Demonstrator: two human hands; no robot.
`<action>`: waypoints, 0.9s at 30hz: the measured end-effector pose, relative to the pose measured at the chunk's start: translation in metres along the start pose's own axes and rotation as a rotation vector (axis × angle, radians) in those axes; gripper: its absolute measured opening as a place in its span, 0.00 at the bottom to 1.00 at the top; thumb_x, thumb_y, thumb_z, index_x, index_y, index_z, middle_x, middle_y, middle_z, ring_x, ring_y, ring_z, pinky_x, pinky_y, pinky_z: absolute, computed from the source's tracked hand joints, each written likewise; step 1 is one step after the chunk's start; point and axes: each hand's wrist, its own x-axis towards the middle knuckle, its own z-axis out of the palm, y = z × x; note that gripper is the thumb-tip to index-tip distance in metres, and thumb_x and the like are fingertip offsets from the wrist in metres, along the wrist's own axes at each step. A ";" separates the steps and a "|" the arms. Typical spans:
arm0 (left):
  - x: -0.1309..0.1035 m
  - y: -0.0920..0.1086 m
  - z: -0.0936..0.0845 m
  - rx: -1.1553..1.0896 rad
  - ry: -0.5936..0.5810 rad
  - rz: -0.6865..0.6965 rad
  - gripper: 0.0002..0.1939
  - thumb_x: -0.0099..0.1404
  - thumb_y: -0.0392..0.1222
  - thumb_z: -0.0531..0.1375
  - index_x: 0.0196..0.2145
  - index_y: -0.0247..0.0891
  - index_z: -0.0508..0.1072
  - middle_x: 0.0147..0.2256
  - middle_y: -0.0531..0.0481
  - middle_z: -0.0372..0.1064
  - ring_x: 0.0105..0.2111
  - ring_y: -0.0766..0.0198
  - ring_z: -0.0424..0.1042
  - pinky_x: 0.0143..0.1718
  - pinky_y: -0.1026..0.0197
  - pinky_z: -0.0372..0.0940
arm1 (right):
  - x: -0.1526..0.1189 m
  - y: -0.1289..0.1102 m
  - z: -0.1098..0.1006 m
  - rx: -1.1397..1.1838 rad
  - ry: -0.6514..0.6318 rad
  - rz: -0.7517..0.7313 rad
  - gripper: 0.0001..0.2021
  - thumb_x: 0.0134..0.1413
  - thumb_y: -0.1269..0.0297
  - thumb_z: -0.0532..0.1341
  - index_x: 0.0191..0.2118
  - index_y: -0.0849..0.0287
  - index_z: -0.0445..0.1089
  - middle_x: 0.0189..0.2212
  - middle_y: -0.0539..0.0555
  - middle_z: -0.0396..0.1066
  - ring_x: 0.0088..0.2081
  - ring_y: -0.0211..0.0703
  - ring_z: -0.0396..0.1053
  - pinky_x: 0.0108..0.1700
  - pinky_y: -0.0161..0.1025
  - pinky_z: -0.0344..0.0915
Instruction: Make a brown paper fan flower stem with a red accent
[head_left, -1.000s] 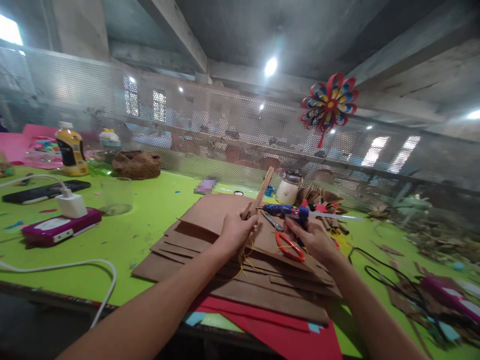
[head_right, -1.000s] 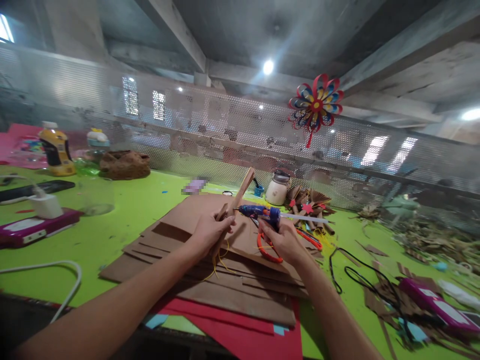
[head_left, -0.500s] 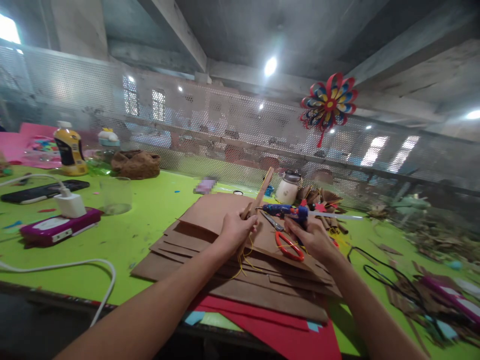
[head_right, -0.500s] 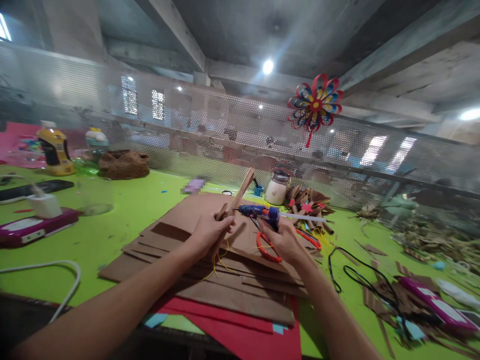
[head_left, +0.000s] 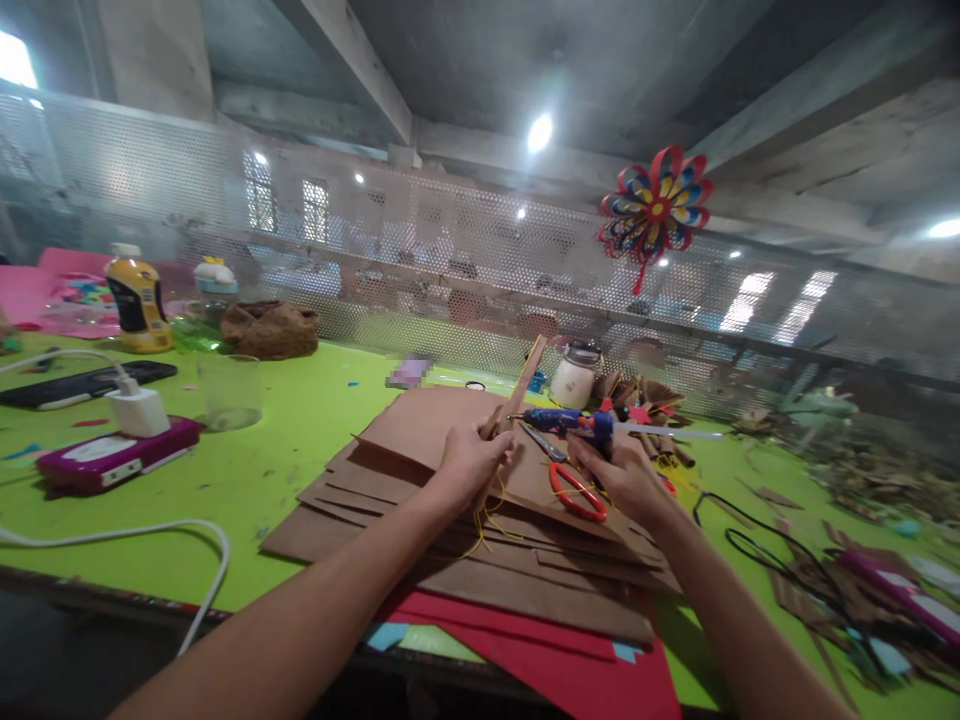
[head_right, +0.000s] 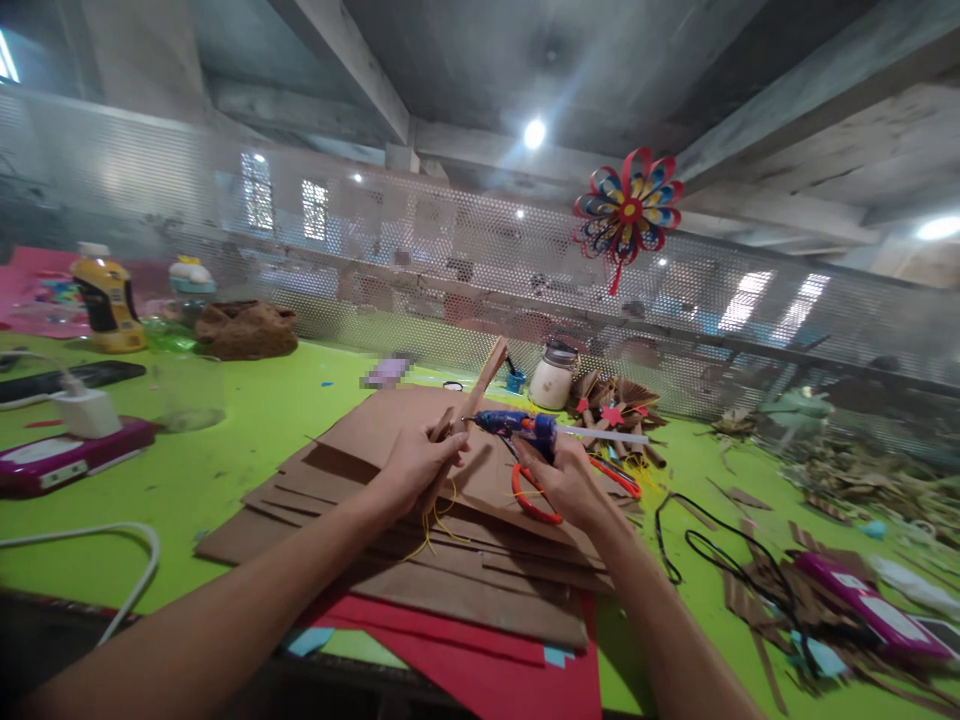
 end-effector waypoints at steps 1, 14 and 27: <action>0.000 0.000 0.000 -0.003 -0.001 -0.003 0.05 0.50 0.37 0.61 0.24 0.32 0.70 0.23 0.47 0.69 0.18 0.70 0.65 0.20 0.67 0.59 | 0.000 0.002 0.000 -0.003 0.000 -0.003 0.15 0.51 0.56 0.54 0.21 0.60 0.59 0.18 0.49 0.55 0.21 0.34 0.51 0.22 0.32 0.53; 0.000 0.000 0.000 -0.019 0.036 -0.056 0.03 0.49 0.36 0.60 0.22 0.33 0.70 0.19 0.48 0.67 0.18 0.68 0.65 0.21 0.65 0.59 | -0.003 0.007 0.002 -0.320 0.036 -0.049 0.15 0.53 0.54 0.52 0.30 0.62 0.67 0.24 0.55 0.68 0.27 0.44 0.63 0.29 0.36 0.60; 0.006 0.001 -0.006 -0.227 0.020 -0.291 0.08 0.51 0.38 0.62 0.29 0.32 0.70 0.23 0.47 0.70 0.21 0.68 0.67 0.20 0.67 0.60 | 0.011 0.059 -0.009 -0.682 0.175 -0.017 0.14 0.53 0.60 0.52 0.42 0.62 0.67 0.35 0.59 0.69 0.35 0.47 0.65 0.37 0.39 0.59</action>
